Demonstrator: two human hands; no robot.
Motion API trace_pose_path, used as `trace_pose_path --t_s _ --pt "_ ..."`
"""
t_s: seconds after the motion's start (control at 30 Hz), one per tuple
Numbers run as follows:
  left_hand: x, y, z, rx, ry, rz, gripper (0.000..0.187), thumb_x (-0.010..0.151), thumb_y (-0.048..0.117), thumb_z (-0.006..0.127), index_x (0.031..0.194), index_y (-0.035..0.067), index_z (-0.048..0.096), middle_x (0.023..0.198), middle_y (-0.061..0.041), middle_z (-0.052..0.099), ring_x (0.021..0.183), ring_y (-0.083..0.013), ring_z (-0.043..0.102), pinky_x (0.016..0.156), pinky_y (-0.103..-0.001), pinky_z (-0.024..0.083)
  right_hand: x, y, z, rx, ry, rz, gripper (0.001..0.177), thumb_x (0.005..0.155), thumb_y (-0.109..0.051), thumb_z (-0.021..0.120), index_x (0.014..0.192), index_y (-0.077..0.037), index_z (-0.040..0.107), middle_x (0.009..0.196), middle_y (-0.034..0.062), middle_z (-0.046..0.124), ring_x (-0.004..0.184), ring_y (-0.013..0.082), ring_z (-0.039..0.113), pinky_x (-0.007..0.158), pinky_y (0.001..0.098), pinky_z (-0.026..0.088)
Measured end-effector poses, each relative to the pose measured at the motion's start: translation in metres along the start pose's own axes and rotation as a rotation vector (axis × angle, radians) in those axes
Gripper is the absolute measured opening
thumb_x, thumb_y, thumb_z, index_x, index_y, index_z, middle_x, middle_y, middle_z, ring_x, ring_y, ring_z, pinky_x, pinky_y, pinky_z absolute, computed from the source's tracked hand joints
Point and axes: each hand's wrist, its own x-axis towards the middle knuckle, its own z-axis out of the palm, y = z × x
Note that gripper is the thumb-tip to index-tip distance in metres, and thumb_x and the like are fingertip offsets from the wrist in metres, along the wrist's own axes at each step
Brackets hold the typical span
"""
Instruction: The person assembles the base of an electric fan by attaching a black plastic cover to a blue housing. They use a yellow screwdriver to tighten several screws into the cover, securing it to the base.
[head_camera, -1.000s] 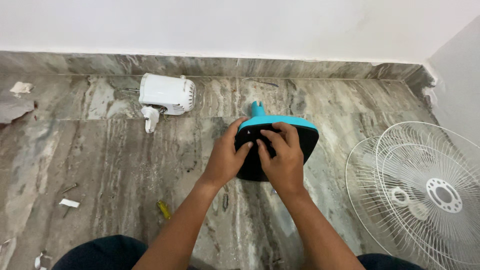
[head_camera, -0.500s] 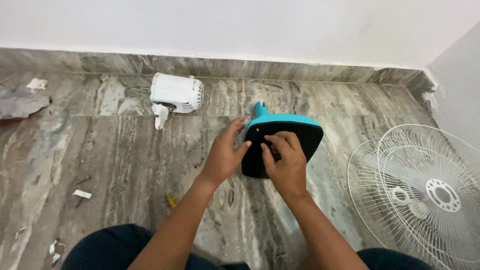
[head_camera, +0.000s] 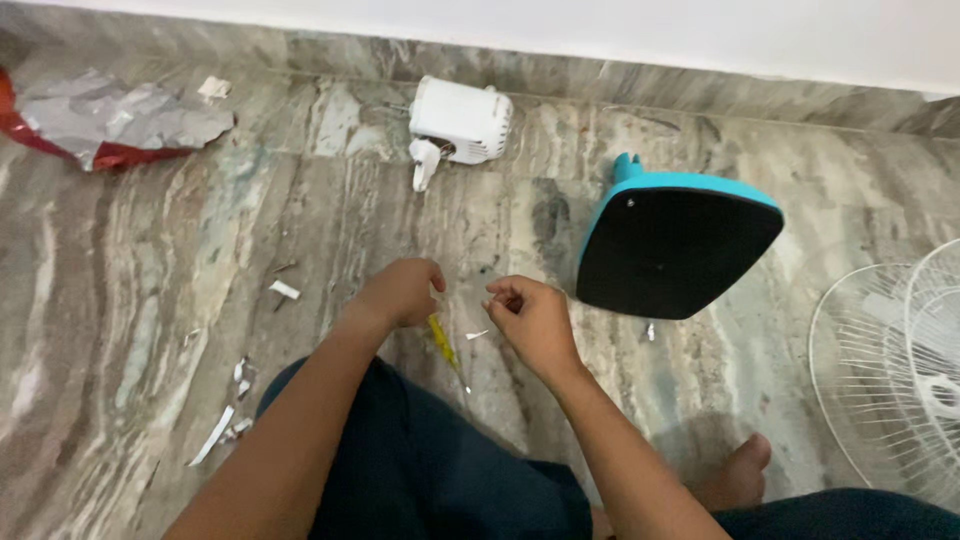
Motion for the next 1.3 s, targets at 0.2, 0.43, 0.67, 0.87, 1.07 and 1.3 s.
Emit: trace_pose_path --t_s 0.2,0.43,0.67,0.87,1.07,1.3 --pt "0.003 -0.037 0.035 0.142 -0.332 -0.249 0.023 0.076 0.011 0.072 0.097 0.006 0.080 0.103 -0.021 0.077 0.098 -0.0369 0.075 0.085 -0.046 0.059 -0.004 0.007 0.045 -0.174 -0.144 0.055 0.035 0.077 -0.015 0.082 0.108 0.001 0.074 0.086 0.0135 0.078 0.075 0.0196 0.077 0.071 0.0319 0.060" --pt "0.017 -0.033 0.053 0.150 -0.400 -0.295 0.026 0.069 0.006 0.076 0.094 0.001 0.080 0.101 -0.025 0.073 0.100 -0.0384 0.073 0.086 -0.046 0.059 -0.018 -0.005 0.074 -0.449 -0.253 0.101 0.055 0.068 -0.011 0.086 0.119 -0.002 0.067 0.104 0.0244 0.071 0.095 0.0397 0.070 0.084 0.0450 0.056" --pt "0.012 -0.024 0.049 0.034 -0.294 -0.164 0.018 0.082 0.018 0.072 0.087 0.001 0.078 0.090 -0.021 0.074 0.089 -0.0392 0.071 0.081 -0.047 0.056 -0.015 -0.006 0.065 -0.499 -0.221 0.120 0.041 0.079 -0.007 0.077 0.118 -0.007 0.067 0.104 0.0235 0.071 0.099 0.0420 0.069 0.085 0.0485 0.055" --pt "0.003 0.009 0.013 -0.321 -0.063 -0.029 0.025 0.079 0.016 0.078 0.103 0.009 0.075 0.095 -0.010 0.077 0.092 -0.0251 0.074 0.082 -0.038 0.056 -0.005 -0.040 -0.016 -0.463 -0.230 0.088 0.074 0.076 -0.004 0.073 0.144 -0.008 0.045 0.094 0.0237 0.071 0.087 0.0414 0.070 0.078 0.0473 0.055" --pt "0.020 0.108 -0.017 -0.724 0.270 0.205 0.024 0.087 0.011 0.075 0.109 0.004 0.069 0.101 -0.009 0.075 0.093 -0.0214 0.074 0.083 -0.034 0.059 -0.006 -0.074 -0.123 -0.319 -0.120 -0.086 0.066 0.076 0.001 0.069 0.139 -0.010 0.055 0.094 0.0164 0.072 0.079 0.0254 0.074 0.073 0.0360 0.060" --pt "0.019 0.207 -0.029 -0.667 0.424 0.429 0.065 0.091 0.013 0.071 0.150 0.010 0.043 0.144 -0.017 0.052 0.128 -0.0358 0.060 0.102 -0.043 0.053 -0.003 -0.059 -0.199 0.159 0.137 -0.025 0.049 0.084 0.009 0.057 0.131 -0.004 0.050 0.103 0.0095 0.067 0.091 0.0181 0.070 0.082 0.0324 0.061"
